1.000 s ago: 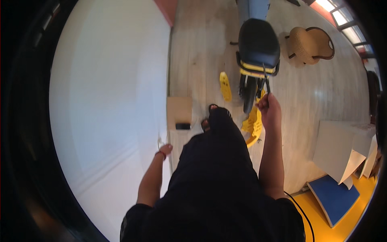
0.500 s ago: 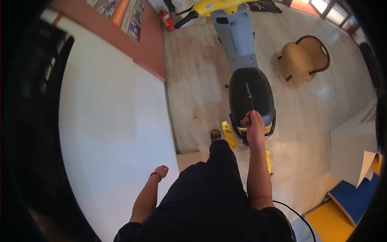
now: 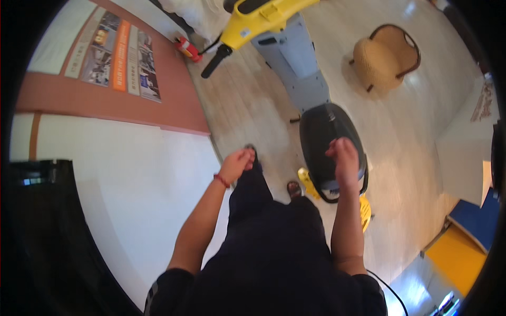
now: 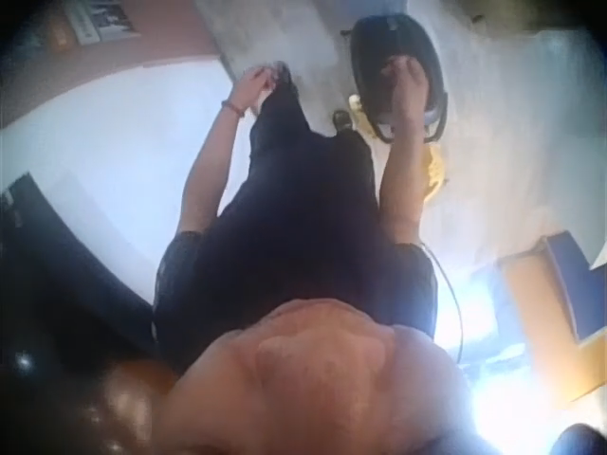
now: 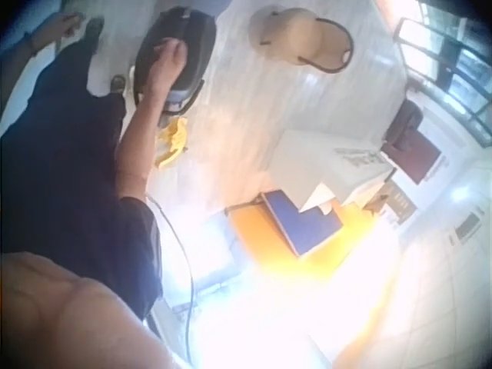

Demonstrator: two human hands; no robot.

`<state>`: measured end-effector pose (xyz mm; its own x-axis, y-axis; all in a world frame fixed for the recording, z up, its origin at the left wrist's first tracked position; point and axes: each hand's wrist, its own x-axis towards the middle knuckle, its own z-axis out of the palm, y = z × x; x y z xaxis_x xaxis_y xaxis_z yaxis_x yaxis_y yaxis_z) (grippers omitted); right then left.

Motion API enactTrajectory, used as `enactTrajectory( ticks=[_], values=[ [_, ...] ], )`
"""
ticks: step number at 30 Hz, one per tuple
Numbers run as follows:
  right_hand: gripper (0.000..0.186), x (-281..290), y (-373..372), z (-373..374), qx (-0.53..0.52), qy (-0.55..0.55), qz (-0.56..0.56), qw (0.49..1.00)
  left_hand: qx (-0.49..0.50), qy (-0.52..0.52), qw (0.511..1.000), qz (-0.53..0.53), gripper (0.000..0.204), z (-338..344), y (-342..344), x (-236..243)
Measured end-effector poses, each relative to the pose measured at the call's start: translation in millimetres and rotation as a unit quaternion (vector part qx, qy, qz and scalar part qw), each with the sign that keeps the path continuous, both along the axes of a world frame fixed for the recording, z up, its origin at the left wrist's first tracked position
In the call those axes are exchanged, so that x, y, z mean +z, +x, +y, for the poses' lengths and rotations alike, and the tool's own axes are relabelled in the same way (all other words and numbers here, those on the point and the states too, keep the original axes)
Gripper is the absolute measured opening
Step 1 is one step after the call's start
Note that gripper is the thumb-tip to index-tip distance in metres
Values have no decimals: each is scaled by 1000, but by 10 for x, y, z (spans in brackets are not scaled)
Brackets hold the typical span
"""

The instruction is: Repairing or maintaining a yellow electric scooter by removing body panels and using a screwdriver.

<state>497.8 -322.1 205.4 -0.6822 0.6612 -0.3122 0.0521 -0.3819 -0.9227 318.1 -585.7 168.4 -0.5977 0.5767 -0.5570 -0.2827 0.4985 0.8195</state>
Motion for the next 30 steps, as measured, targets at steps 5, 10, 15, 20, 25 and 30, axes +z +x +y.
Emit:
enactTrajectory(
  ticks=[5, 10, 15, 20, 25, 30],
  values=[
    [19, -156, -183, 242, -148, -27, 31, 988, -41, 15, 999, -5, 22, 192, -934, -203],
    [20, -149, -716, 83, -231, -49, -4, 972, -95, -5, 995, -1, 20, 281, -1680, -154],
    [22, -21, -1256, -178, -237, -41, -35, 970, -160, -44, 986, -34, 19, 299, -2175, -153],
    [22, -9, -1376, -142, -254, -36, -62, 965, -227, 7, 972, -67, 18, 675, -2284, -31],
    [21, -138, -1680, -68, -190, 27, -103, 976, -220, 59, 966, -122, 20, 1244, -2247, 126],
    [20, -341, -2059, 200, -155, 55, -124, 979, -189, 108, 968, -123, 32, 1976, -2192, 244]
  ],
)
